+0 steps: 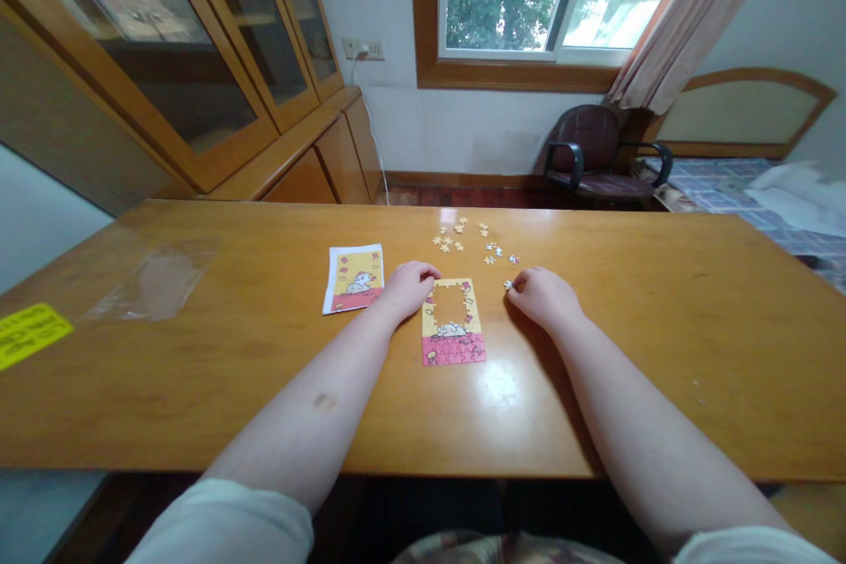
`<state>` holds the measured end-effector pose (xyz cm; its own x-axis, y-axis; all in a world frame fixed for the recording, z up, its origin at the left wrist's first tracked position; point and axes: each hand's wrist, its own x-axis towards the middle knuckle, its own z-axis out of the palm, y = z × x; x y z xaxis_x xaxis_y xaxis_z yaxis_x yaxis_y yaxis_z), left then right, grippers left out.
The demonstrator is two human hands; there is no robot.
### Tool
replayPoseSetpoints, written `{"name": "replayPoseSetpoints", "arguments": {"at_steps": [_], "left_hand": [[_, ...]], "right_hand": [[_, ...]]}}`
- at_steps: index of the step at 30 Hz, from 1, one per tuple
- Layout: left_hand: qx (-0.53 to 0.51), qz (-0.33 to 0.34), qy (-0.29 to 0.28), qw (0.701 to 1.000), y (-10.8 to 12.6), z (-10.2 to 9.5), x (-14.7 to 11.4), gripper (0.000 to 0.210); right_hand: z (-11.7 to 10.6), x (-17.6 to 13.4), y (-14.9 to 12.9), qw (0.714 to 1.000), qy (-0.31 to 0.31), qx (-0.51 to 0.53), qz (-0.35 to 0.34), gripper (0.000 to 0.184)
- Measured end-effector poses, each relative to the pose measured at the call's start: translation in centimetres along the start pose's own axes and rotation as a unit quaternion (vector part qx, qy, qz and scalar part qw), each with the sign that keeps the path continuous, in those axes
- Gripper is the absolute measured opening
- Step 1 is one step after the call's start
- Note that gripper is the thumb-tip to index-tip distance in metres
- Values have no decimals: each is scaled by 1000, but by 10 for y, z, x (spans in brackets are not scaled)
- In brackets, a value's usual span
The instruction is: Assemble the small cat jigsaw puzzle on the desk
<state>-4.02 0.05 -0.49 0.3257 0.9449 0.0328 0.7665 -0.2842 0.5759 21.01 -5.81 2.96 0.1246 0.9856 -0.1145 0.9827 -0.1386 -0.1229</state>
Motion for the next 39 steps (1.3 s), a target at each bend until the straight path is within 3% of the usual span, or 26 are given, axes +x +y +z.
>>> {"name": "replayPoseSetpoints", "arguments": {"at_steps": [3, 8, 11, 28, 33, 39], "left_hand": [[-4, -1, 1, 1000, 0, 0, 0, 30], [-6, 3, 1, 1000, -2, 2, 0, 31], [-5, 6, 4, 1000, -3, 2, 0, 31], [3, 2, 1, 1000, 2, 0, -1, 31], [9, 5, 1, 1000, -1, 2, 1, 32], [7, 4, 0, 1000, -2, 1, 0, 31]], "right_hand": [[-6, -15, -8, 1000, -15, 13, -24, 26], [-7, -41, -32, 982, -37, 38, -181, 23], [-2, -46, -41, 971, -46, 30, -234, 24], [5, -39, -52, 966, -33, -4, -257, 26], [3, -44, -48, 964, -4, -18, -264, 30], [-10, -59, -48, 954, -53, -50, -292, 28]]}}
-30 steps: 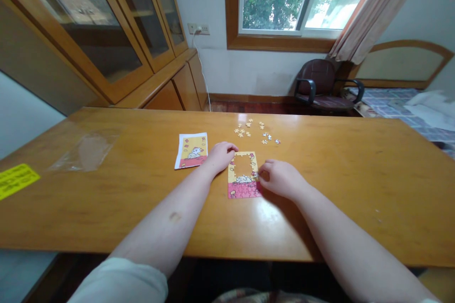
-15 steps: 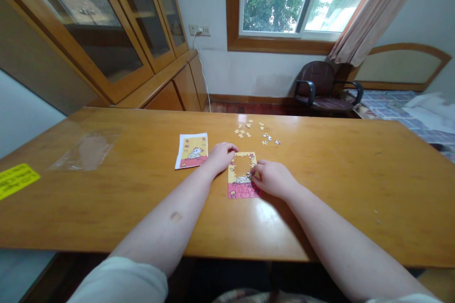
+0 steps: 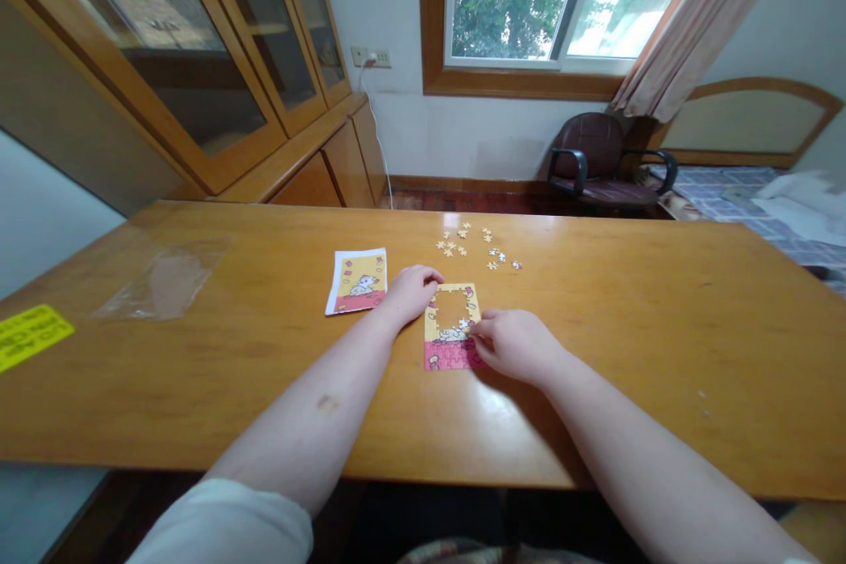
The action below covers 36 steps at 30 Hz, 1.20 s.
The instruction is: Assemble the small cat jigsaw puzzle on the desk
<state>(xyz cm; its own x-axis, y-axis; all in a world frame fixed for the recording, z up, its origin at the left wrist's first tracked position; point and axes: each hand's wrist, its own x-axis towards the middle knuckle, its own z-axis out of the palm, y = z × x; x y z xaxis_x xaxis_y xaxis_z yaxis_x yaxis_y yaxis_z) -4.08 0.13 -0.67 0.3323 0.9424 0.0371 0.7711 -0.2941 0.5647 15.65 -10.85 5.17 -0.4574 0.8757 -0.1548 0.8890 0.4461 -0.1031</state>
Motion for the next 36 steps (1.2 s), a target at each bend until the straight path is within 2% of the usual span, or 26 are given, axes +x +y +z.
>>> {"name": "replayPoseSetpoints", "arguments": {"at_steps": [14, 21, 23, 28, 32, 36], "left_hand": [[-2, -1, 4, 1000, 0, 0, 0, 31], [-3, 1, 2, 1000, -2, 2, 1, 31], [-4, 0, 2, 1000, -1, 2, 1, 31], [-7, -3, 2, 1000, -1, 1, 0, 31], [-9, -4, -1, 1000, -1, 1, -1, 29], [-5, -4, -1, 1000, 2, -1, -3, 26]], "right_hand": [[6, 5, 2, 999, -22, 21, 31, 25], [12, 9, 5, 997, -6, 54, 46, 30], [12, 11, 11, 995, 14, 66, 75, 31], [18, 21, 48, 963, 88, 98, 236, 35], [30, 30, 81, 943, 136, 105, 287, 38], [41, 37, 91, 935, 153, 41, 317, 49]]}}
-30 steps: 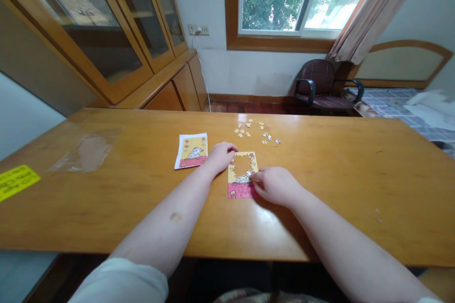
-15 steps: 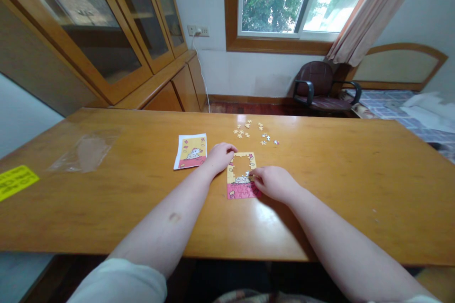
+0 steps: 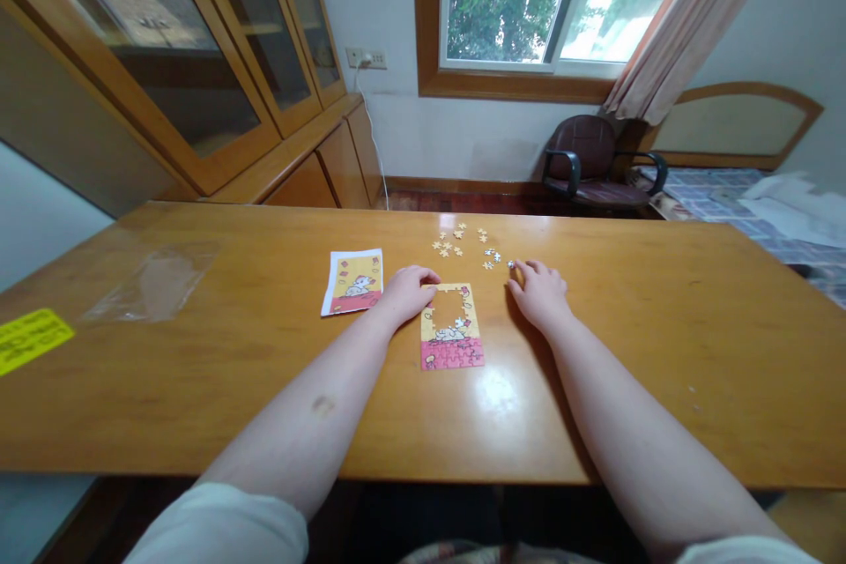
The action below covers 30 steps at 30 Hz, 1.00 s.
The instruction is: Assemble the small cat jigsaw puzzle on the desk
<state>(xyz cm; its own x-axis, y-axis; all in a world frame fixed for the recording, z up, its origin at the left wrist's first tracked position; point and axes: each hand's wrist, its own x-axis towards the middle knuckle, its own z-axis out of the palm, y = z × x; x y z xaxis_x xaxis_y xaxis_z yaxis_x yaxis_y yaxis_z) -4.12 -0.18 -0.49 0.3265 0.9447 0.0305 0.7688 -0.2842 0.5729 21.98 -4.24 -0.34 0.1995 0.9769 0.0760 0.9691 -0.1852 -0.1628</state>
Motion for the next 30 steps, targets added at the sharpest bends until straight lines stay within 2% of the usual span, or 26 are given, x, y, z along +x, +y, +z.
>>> {"name": "replayPoseSetpoints", "arguments": {"at_steps": [3, 6, 12, 19, 24, 30], "left_hand": [[8, 8, -4, 1000, 2, -2, -1, 24], [13, 15, -8, 1000, 2, -3, -2, 22], [15, 24, -12, 1000, 1, -2, -1, 22], [18, 20, -9, 1000, 2, -2, -1, 22], [27, 21, -11, 999, 4, -2, -1, 21], [28, 19, -10, 999, 5, -2, -2, 21]], "right_hand": [[4, -1, -2, 999, -20, -28, -27, 55], [3, -2, -3, 998, -30, -32, -44, 49], [-4, -4, -6, 999, 12, 19, -39, 32], [7, 4, -4, 993, 42, 111, -26, 21], [10, 7, -2, 992, 60, 115, -3, 26], [4, 4, -5, 997, 22, 68, 6, 29]]}}
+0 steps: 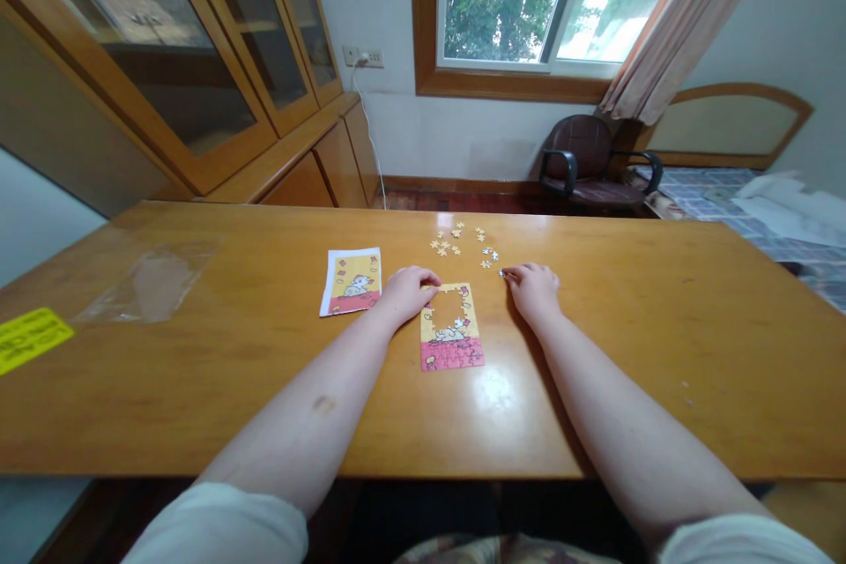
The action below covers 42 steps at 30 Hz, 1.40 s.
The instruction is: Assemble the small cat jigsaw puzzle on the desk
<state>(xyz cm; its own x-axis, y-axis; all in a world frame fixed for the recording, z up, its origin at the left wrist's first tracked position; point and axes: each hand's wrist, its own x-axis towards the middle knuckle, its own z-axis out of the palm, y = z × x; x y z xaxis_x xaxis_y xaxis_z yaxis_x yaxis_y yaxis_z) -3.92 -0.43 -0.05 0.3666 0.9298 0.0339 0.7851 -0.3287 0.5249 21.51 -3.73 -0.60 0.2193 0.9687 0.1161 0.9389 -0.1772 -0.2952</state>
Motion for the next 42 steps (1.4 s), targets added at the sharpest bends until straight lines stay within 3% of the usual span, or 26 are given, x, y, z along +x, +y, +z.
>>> {"name": "replayPoseSetpoints", "arguments": {"at_steps": [8, 22, 29, 36, 42], "left_hand": [[-5, 0, 0, 1000, 0, -1, -1, 21], [-7, -1, 2, 1000, -1, 0, 0, 22], [-12, -2, 5, 1000, -1, 0, 0, 21], [-13, -3, 3, 1000, -2, -1, 0, 23], [-9, -1, 2, 1000, -3, 1, 1, 24]], "right_hand": [[-4, -1, -1, 1000, 0, -7, 11, 38], [-1, -5, -4, 998, -35, 3, -56, 33], [-6, -5, -3, 999, -25, -24, -33, 31], [-13, -8, -2, 995, -58, -58, -54, 29], [-9, -9, -3, 995, -46, -61, -63, 26]]}}
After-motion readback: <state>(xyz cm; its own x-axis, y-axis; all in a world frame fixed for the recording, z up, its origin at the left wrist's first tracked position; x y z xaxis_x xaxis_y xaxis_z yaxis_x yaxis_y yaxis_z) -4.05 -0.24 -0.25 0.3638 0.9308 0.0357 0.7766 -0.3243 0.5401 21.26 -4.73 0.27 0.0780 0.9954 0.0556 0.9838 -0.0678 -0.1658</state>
